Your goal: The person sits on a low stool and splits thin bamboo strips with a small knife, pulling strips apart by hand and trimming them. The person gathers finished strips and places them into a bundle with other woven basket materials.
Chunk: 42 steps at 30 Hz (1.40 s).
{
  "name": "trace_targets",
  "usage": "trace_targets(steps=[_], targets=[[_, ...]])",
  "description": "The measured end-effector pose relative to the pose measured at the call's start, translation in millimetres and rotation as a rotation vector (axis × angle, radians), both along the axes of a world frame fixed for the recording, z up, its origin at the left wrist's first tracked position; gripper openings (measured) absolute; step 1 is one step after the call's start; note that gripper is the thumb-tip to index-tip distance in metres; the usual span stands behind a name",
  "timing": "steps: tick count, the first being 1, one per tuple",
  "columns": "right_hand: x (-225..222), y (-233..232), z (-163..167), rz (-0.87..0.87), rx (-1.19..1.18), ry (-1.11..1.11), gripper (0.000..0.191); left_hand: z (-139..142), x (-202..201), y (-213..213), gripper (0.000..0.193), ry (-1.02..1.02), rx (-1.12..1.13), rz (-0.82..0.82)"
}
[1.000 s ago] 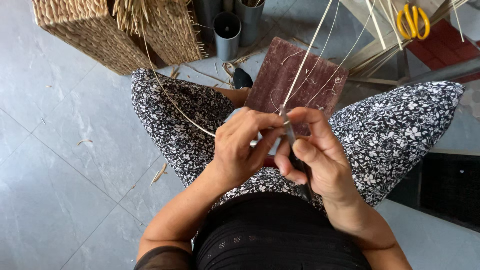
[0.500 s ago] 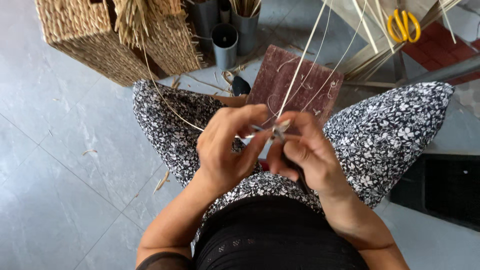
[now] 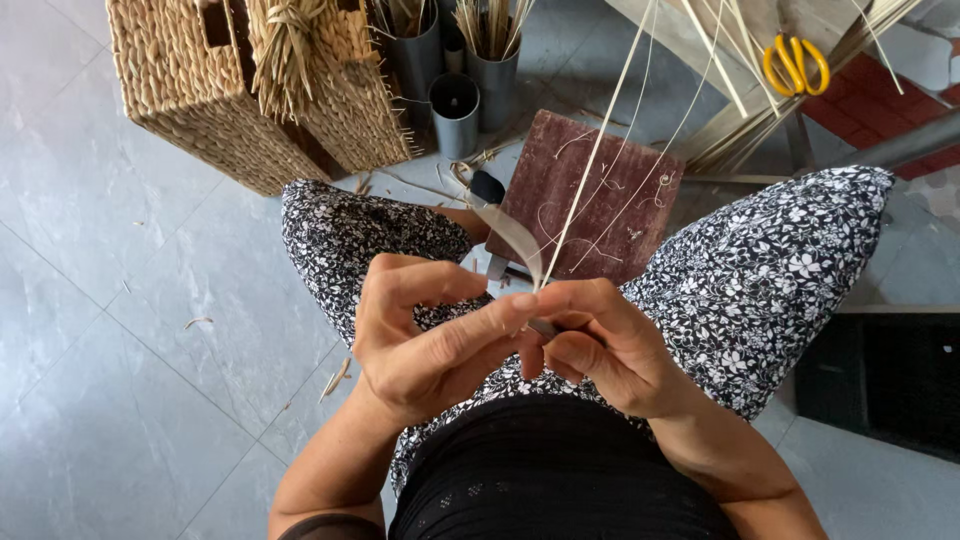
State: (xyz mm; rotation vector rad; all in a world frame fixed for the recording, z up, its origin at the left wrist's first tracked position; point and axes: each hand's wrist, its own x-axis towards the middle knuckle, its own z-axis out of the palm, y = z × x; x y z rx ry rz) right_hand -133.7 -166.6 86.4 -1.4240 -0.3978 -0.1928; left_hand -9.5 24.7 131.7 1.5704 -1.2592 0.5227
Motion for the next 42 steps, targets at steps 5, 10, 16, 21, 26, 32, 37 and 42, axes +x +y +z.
trace_targets(steps=[5, 10, 16, 21, 26, 32, 37, 42], targets=[[3.5, 2.1, -2.4, -0.060, -0.110, -0.031, 0.032, -5.7, -0.4, -4.8, 0.034, -0.087, -0.069, 0.018], [23.7, -2.3, -22.5, -0.242, -0.295, -0.041, 0.030, 0.0, 4.4, -0.3, 0.022, -0.186, -0.027, -0.200], [55.0, -29.6, -54.0, -0.347, -0.259, 0.106, 0.028, 11.8, 4.4, 25.9, 0.010, 0.020, -0.025, -0.548], [80.3, -68.1, -76.2, -0.538, -0.230, 0.228, 0.026, 2.1, 8.8, 67.0, 0.008, 0.278, -0.376, -0.699], [85.5, -110.0, -92.0, -0.696, -0.249, 0.183, 0.027, -39.2, 32.2, 133.7, 0.007, 0.590, -0.941, -0.556], [87.4, -166.4, -94.5, -0.847, -0.310, 0.222, 0.030, -98.0, 71.9, 212.5, 0.008, 0.769, -1.354, -0.264], [91.6, -214.6, -98.6, -0.922, -0.346, 0.266, 0.031, -136.3, 103.3, 236.5, 0.010, 0.849, -1.412, -0.184], [89.3, -269.4, -106.4, -1.010, -0.518, 0.300, 0.033, -142.9, 136.4, 215.0, 0.012, 0.897, -1.336, -0.269]])
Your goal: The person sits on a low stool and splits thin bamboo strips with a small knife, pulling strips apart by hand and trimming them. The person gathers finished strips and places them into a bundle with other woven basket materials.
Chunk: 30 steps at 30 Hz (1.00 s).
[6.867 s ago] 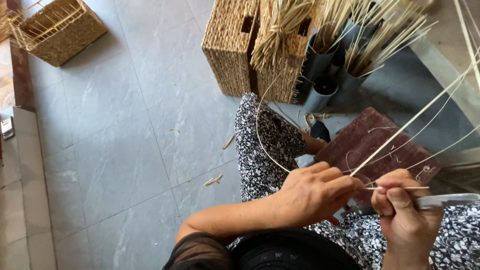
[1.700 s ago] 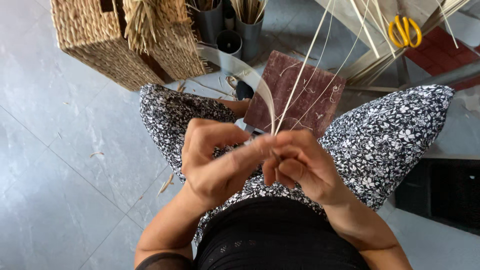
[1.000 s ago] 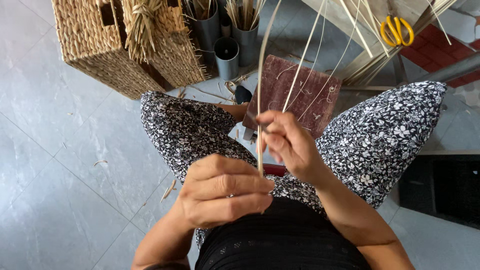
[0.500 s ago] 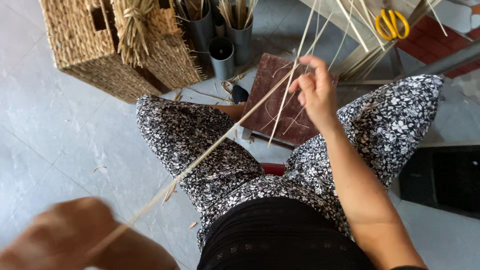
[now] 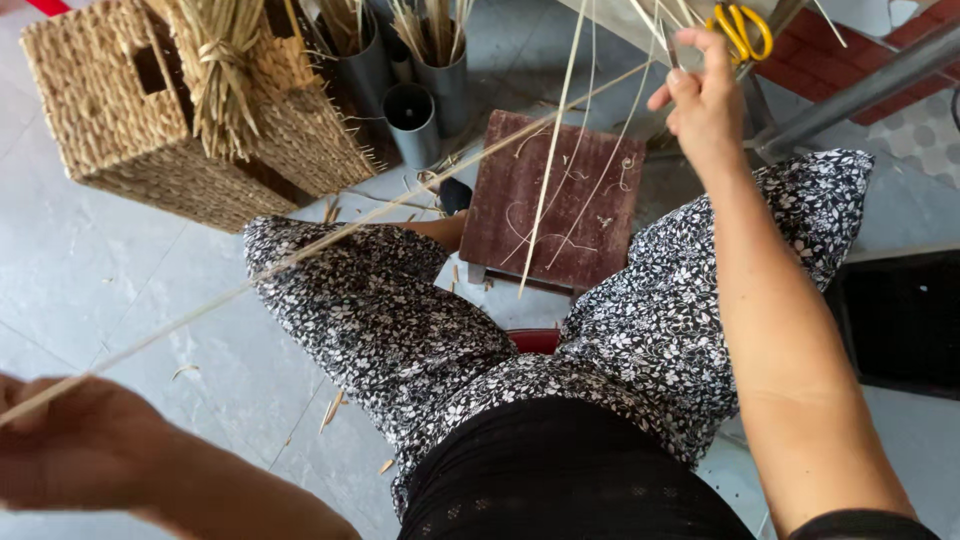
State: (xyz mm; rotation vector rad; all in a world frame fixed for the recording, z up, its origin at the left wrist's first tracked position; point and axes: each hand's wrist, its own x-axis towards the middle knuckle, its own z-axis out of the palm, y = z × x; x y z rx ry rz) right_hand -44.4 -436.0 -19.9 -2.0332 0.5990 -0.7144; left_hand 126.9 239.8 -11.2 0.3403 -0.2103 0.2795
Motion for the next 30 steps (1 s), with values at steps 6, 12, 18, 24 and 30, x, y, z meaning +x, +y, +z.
trace_targets(steps=[6, 12, 18, 24, 30], targets=[[-22.9, -68.2, -30.8, -0.052, -0.002, 0.009, 0.038, -6.1, 24.1, -69.9, 0.015, -0.164, 0.283, -0.044], [-41.0, -104.5, -40.1, -0.073, -0.078, 0.000, 0.039, -21.4, 47.4, -101.6, 0.016, -0.115, 0.271, -0.129], [-65.7, -100.0, -9.8, -0.137, -0.172, -0.091, 0.033, -76.3, 73.3, -88.5, 0.011, 0.026, 0.234, -0.191], [-70.7, -53.6, 21.2, -0.134, -0.580, -0.137, 0.023, -116.7, 73.6, -81.3, 0.032, -0.070, 1.356, 0.509], [-44.0, -5.3, 49.8, -0.006, -0.770, -0.220, 0.027, -31.7, 46.1, -159.5, 0.041, 0.329, 1.665, 0.979]])
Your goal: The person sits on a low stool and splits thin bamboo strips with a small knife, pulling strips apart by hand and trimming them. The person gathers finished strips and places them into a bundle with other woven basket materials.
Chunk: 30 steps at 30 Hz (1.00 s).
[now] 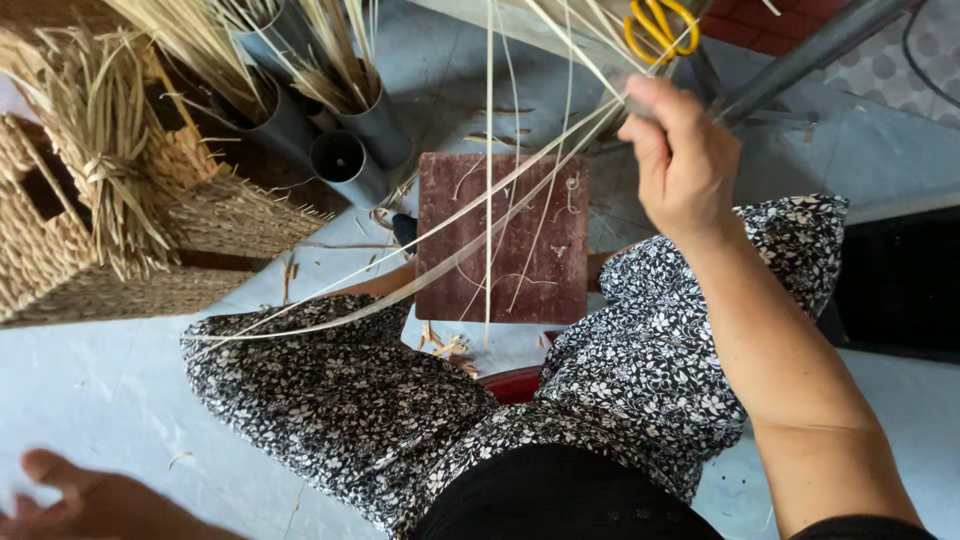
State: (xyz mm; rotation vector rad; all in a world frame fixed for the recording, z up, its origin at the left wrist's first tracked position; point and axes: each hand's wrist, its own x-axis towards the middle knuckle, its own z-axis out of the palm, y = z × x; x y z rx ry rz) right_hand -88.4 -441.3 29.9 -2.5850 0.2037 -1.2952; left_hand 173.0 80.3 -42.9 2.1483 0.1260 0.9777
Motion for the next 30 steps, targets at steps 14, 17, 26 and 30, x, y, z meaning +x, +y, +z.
trace_targets(steps=[14, 17, 26, 30], targets=[[22.6, 53.4, 2.8, 0.166, 0.259, -0.002, 0.054, 103.9, -102.4, -324.5, 0.049, 0.255, -0.146, -1.719], [18.9, 51.6, 2.7, 0.090, 0.307, 0.047, 0.058, 88.6, -108.9, -333.2, 0.025, 0.324, -0.140, -1.617], [12.7, 44.4, 9.7, 0.050, 0.500, 0.177, 0.054, 70.3, -113.2, -348.5, 0.010, 0.541, -0.288, -1.595], [11.0, 41.1, 7.3, 0.047, 0.539, 0.180, 0.053, 68.9, -116.0, -349.7, 0.010, 0.408, -0.199, -1.540]])
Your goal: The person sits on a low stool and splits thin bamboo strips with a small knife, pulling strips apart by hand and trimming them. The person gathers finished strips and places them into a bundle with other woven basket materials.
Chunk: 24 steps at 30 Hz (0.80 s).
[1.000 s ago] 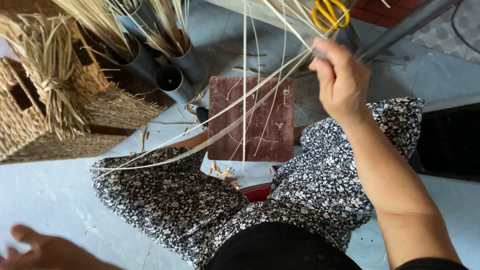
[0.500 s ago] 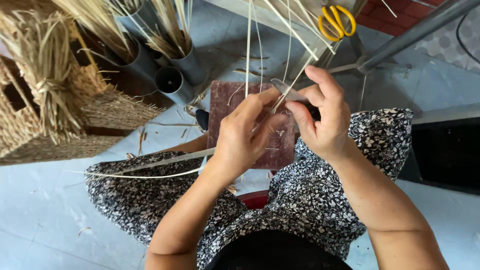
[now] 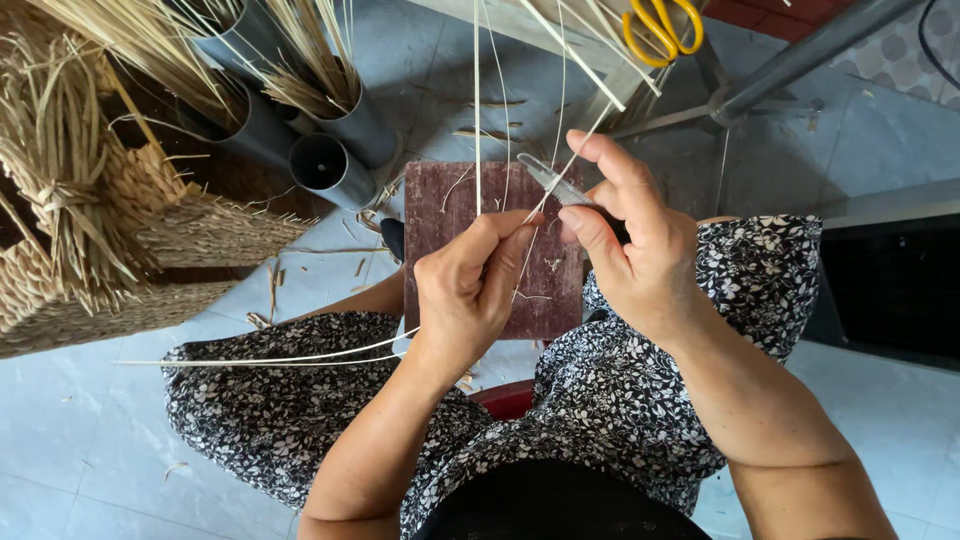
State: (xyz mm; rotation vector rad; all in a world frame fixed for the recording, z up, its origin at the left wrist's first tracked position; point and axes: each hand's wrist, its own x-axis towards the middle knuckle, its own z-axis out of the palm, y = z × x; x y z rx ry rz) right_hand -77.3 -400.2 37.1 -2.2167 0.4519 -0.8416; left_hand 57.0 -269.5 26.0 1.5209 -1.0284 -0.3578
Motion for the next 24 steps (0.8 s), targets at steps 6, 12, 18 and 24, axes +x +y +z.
trace_targets(steps=[6, 12, 18, 24], targets=[[-8.9, -38.8, 5.7, -0.072, 0.327, -0.313, 0.024, -16.2, 0.9, 9.2, 0.012, 0.153, 0.038, -0.059], [-13.9, -30.1, 5.9, 0.018, 0.560, -0.328, 0.024, -27.1, 15.4, 15.6, 0.020, 0.750, 0.007, -0.231], [8.5, -12.1, -1.9, 0.162, 0.418, -0.111, 0.019, -25.3, 6.6, 6.2, 0.021, 0.725, 0.008, -0.315], [1.8, -25.8, -9.1, 0.045, 0.637, -0.167, 0.006, -36.5, -2.6, 2.3, 0.024, 0.588, 0.106, -0.354]])
